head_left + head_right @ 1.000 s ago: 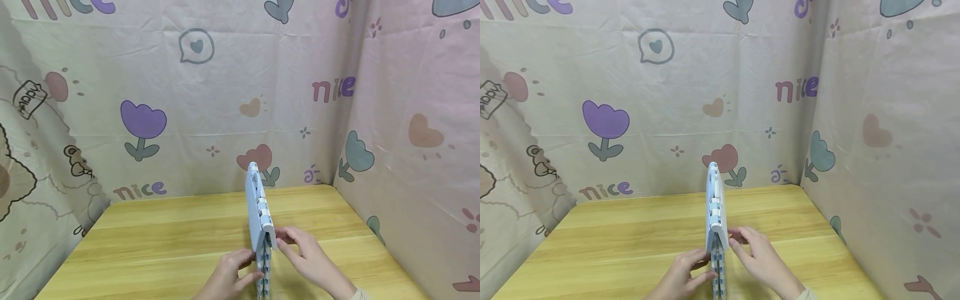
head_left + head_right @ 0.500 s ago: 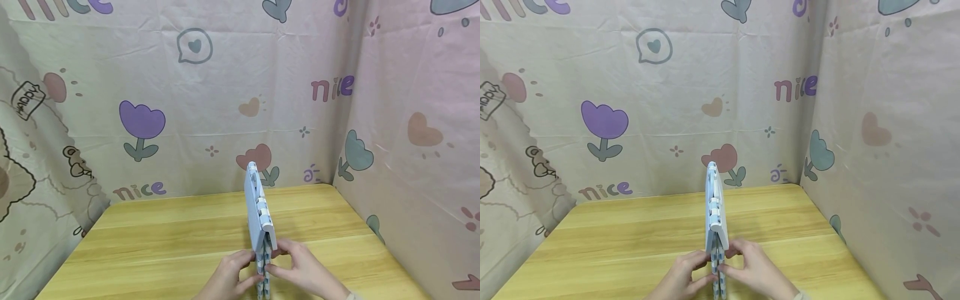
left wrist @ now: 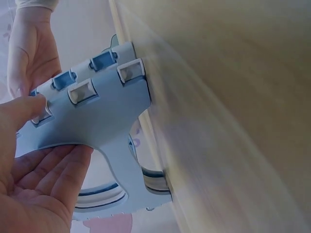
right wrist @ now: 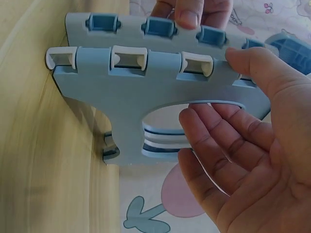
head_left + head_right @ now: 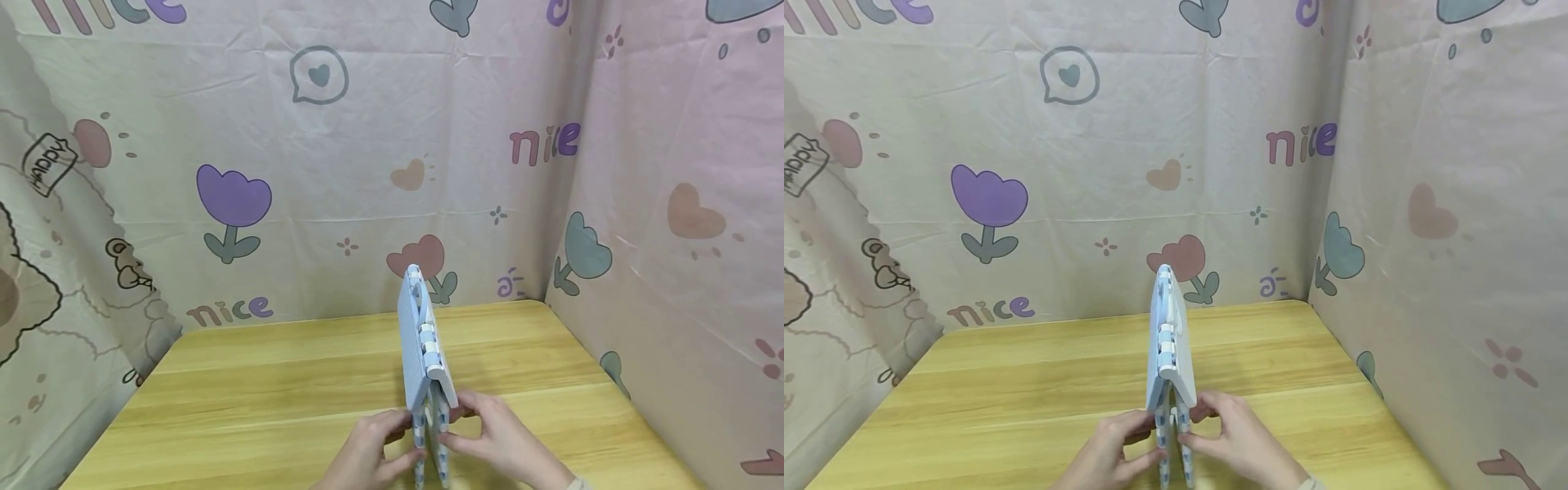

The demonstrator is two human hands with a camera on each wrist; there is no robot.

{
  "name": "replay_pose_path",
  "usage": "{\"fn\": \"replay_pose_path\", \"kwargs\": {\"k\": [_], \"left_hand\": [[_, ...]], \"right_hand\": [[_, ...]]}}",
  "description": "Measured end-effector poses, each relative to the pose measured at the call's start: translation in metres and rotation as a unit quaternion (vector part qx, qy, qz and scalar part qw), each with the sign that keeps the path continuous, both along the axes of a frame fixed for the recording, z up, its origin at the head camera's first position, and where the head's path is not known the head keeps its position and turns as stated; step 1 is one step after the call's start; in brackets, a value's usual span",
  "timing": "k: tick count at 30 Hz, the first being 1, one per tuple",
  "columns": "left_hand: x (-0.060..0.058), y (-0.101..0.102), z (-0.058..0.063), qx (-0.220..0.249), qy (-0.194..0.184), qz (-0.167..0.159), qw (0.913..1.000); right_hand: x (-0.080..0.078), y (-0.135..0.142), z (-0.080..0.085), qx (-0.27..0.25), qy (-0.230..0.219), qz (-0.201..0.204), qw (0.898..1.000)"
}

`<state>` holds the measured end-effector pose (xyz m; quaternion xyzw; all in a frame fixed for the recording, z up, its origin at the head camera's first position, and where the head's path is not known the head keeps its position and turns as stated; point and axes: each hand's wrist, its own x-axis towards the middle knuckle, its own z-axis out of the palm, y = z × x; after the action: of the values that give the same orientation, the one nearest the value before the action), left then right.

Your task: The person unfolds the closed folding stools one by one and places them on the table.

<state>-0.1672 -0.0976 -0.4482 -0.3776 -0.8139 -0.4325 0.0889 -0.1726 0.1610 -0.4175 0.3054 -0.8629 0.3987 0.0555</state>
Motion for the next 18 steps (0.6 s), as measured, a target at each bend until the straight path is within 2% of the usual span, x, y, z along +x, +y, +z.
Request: {"fn": "replay_pose_path", "kwargs": {"k": [9,18], "left_hand": [[0.000,-0.015,0.001,0.004,-0.001,0.016,0.9999],[0.000,-0.029,0.001,-0.005,0.020,0.031,0.9993]], "right_hand": [[-0.005,0.008,-0.001,0.013,0.001,-0.013,1.000],[-0.009,0.015,0.002,0.010,0.022,-0.007,1.000]]}}
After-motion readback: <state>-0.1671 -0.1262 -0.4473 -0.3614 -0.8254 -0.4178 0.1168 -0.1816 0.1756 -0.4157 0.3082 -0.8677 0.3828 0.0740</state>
